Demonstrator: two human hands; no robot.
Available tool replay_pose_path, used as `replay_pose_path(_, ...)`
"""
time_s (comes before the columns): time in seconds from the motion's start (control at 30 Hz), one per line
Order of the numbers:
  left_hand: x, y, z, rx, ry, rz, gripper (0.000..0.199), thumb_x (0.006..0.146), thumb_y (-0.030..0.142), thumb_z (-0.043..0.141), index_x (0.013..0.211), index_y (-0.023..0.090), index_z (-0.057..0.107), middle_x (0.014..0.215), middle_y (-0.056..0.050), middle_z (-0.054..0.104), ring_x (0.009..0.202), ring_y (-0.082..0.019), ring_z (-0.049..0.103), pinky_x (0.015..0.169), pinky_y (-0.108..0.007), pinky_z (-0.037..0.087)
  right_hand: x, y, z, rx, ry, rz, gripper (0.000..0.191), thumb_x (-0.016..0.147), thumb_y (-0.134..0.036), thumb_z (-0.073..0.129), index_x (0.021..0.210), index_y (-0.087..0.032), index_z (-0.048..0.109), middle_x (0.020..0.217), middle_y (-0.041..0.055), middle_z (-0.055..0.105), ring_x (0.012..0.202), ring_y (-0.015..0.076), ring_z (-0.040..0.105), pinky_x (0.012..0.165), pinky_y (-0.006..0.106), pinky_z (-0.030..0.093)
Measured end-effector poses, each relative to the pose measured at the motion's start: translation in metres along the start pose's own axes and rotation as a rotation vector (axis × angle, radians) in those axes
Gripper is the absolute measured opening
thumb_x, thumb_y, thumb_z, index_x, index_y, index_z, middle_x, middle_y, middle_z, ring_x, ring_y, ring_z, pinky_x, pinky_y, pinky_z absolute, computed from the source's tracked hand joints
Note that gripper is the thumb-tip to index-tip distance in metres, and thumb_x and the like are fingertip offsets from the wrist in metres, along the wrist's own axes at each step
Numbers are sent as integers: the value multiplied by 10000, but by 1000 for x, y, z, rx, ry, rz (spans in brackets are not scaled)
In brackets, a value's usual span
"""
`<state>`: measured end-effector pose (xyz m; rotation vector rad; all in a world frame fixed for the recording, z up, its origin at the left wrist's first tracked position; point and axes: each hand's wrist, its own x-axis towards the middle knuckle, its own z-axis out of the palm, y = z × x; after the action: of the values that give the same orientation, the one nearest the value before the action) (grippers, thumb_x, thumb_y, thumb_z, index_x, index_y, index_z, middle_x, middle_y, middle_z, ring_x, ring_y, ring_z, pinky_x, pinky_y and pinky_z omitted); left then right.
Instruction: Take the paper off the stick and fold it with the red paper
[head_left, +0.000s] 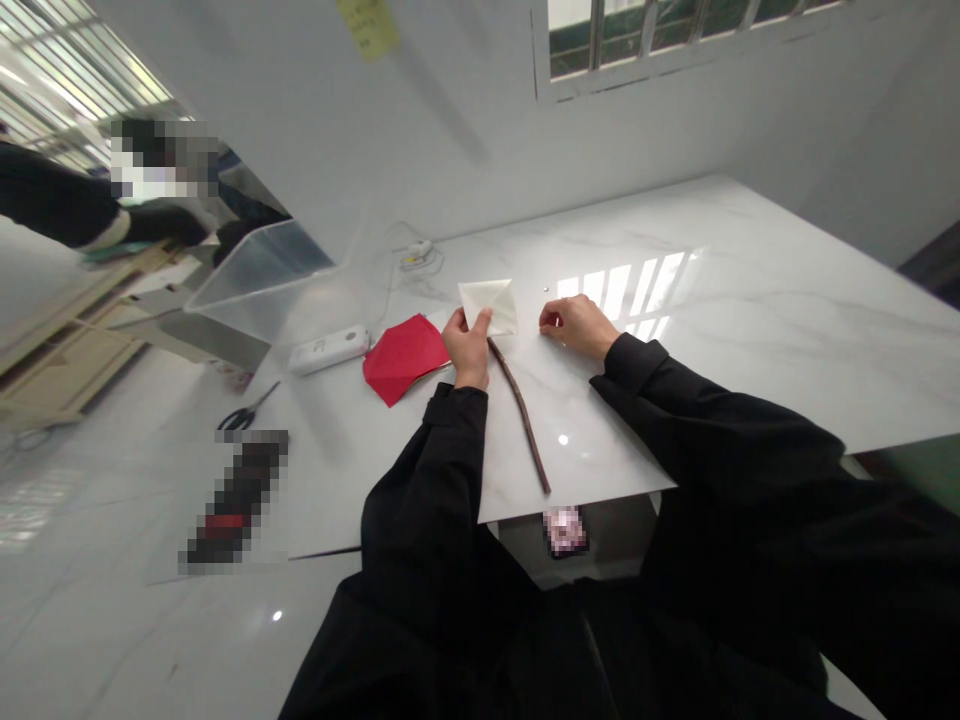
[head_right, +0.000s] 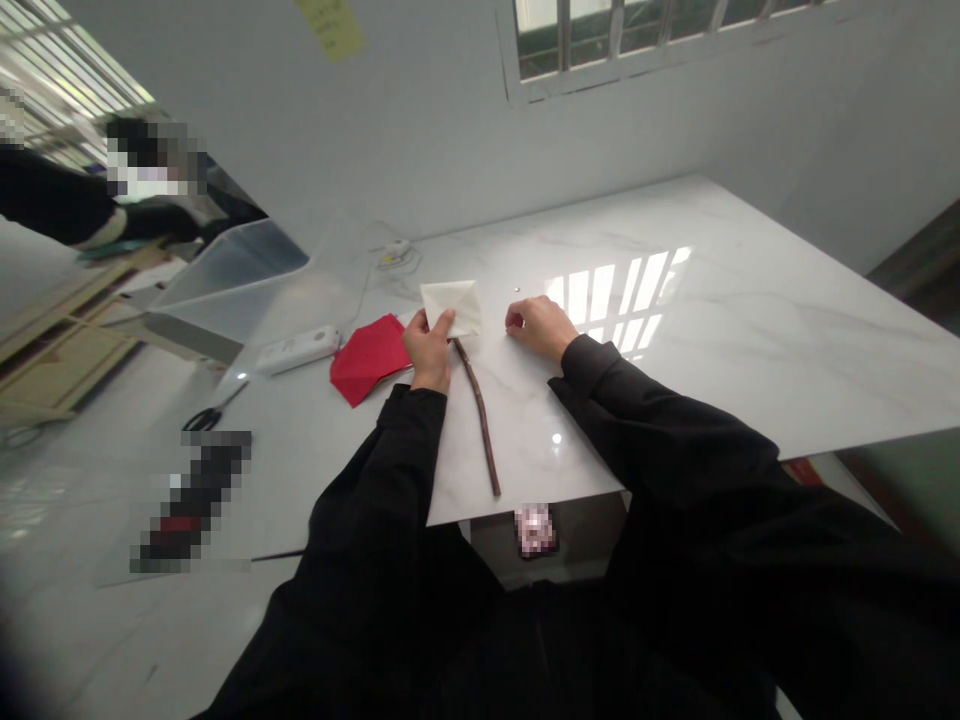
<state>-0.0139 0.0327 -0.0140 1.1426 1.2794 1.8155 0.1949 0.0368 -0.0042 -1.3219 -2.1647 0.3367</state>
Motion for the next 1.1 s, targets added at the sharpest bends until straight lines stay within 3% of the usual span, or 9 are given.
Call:
replay_pose_path(0.87,1,-3,-1,-17,-3,-12,293,685,311,778,904,127,715,949,-106,768,845,-203,710,770,-300,561,3,5,-10,-101,-29,53,198,838,-163,641,939,-187,808,937,85,775,872,242,677,839,334,473)
replay_pose_path(1.1,2,-4,-4,10,25,-3,279,689,305,767,900,128,722,953,-109,770,856,-214,712,767,-300,558,-1,8,-17,-136,87,144,227,865,-203,595,971,-207,796,902,58,767,826,213,674,782,311,474)
